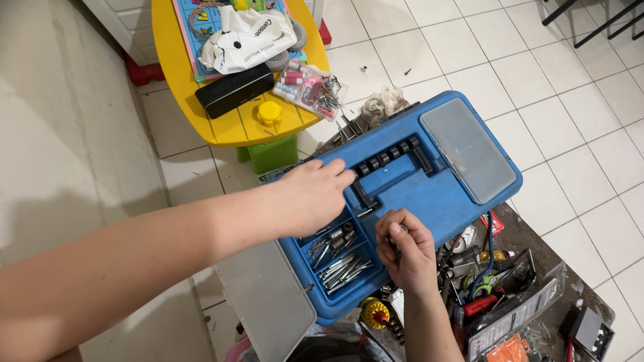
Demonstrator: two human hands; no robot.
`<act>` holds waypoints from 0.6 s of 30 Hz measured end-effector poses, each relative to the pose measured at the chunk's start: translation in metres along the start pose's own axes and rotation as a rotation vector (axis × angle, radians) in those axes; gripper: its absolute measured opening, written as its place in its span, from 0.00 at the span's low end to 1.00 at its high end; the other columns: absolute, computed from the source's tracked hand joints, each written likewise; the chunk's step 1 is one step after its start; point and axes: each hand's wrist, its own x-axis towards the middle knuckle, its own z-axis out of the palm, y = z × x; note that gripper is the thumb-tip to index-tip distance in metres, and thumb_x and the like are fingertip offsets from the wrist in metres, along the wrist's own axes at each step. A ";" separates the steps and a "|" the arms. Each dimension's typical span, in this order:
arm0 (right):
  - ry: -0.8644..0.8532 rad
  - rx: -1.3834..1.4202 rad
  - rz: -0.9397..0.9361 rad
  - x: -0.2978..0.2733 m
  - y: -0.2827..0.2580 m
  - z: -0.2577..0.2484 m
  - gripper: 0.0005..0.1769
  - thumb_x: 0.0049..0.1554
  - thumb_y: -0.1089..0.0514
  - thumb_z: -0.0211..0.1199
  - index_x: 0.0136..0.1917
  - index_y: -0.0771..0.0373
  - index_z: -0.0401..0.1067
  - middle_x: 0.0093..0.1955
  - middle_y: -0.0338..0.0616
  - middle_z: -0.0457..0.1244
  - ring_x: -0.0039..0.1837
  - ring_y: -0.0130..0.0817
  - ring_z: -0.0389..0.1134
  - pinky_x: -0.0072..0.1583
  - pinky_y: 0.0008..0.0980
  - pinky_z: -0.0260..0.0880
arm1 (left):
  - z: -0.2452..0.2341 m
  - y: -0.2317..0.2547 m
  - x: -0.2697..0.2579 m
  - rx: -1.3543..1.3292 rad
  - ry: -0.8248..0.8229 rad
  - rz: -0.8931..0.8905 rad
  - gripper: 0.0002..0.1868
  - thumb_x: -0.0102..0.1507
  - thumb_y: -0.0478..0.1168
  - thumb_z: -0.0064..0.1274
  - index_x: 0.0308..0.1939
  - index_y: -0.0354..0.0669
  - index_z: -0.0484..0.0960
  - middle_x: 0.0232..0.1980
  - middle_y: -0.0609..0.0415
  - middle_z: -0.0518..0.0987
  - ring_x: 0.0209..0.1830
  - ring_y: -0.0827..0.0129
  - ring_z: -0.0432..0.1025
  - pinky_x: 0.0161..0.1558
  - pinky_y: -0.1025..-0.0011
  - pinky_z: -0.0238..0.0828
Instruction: The person opens a blue toolbox and sorts small hardware items such as screws, bolts, and a tube of glue into the compartments. They repeatedly open and close the lid while placing items into the tray and arranging them by type.
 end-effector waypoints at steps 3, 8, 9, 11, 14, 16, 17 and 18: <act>0.022 0.013 -0.030 -0.002 0.001 0.002 0.12 0.66 0.58 0.54 0.44 0.69 0.65 0.42 0.46 0.58 0.32 0.20 0.50 0.31 0.20 0.48 | -0.013 -0.007 0.003 -0.143 0.179 0.035 0.05 0.48 0.32 0.56 0.27 0.40 0.86 0.49 0.49 0.75 0.54 0.54 0.69 0.49 0.60 0.72; 0.130 0.112 -0.170 -0.002 -0.003 0.002 0.11 0.66 0.60 0.54 0.42 0.66 0.64 0.41 0.45 0.58 0.32 0.20 0.49 0.30 0.19 0.47 | -0.017 -0.005 0.019 -0.185 0.267 0.085 0.04 0.51 0.31 0.56 0.27 0.39 0.85 0.40 0.48 0.79 0.47 0.52 0.76 0.47 0.57 0.75; 0.176 0.108 -0.185 -0.002 -0.004 0.001 0.11 0.66 0.60 0.53 0.42 0.66 0.64 0.41 0.45 0.58 0.32 0.21 0.50 0.30 0.19 0.47 | -0.016 -0.004 0.024 -0.170 0.271 0.097 0.04 0.50 0.30 0.56 0.27 0.39 0.85 0.39 0.47 0.80 0.46 0.51 0.77 0.46 0.57 0.76; 0.265 0.101 -0.218 -0.003 -0.007 -0.001 0.10 0.66 0.60 0.52 0.42 0.66 0.64 0.40 0.44 0.58 0.32 0.21 0.50 0.30 0.19 0.47 | -0.011 0.001 0.034 -0.214 0.069 0.013 0.06 0.50 0.32 0.58 0.30 0.40 0.85 0.38 0.45 0.82 0.44 0.49 0.78 0.44 0.56 0.77; 0.296 0.029 -0.222 -0.002 -0.004 -0.002 0.10 0.66 0.61 0.52 0.42 0.66 0.65 0.41 0.45 0.59 0.31 0.20 0.50 0.30 0.20 0.47 | -0.003 0.012 0.047 -0.325 -0.075 -0.131 0.06 0.52 0.33 0.59 0.33 0.40 0.86 0.40 0.42 0.84 0.44 0.48 0.79 0.42 0.55 0.78; 0.292 -0.015 -0.211 -0.002 -0.001 -0.001 0.10 0.66 0.62 0.52 0.42 0.67 0.65 0.41 0.44 0.59 0.32 0.21 0.50 0.31 0.20 0.48 | 0.001 0.018 0.054 -0.386 -0.112 -0.203 0.07 0.53 0.32 0.59 0.35 0.40 0.86 0.42 0.41 0.84 0.45 0.48 0.79 0.43 0.55 0.78; 0.289 -0.037 -0.206 -0.001 0.000 -0.001 0.10 0.66 0.62 0.52 0.43 0.67 0.65 0.41 0.44 0.60 0.32 0.21 0.51 0.32 0.20 0.48 | 0.003 0.019 0.058 -0.403 -0.129 -0.226 0.09 0.53 0.32 0.59 0.37 0.39 0.86 0.44 0.41 0.84 0.47 0.48 0.80 0.44 0.55 0.78; 0.274 -0.028 -0.194 -0.001 -0.001 -0.002 0.10 0.66 0.62 0.52 0.43 0.67 0.65 0.41 0.44 0.59 0.32 0.21 0.51 0.32 0.20 0.48 | 0.004 0.021 0.060 -0.422 -0.149 -0.251 0.10 0.53 0.31 0.59 0.39 0.39 0.86 0.45 0.41 0.84 0.48 0.48 0.80 0.45 0.55 0.79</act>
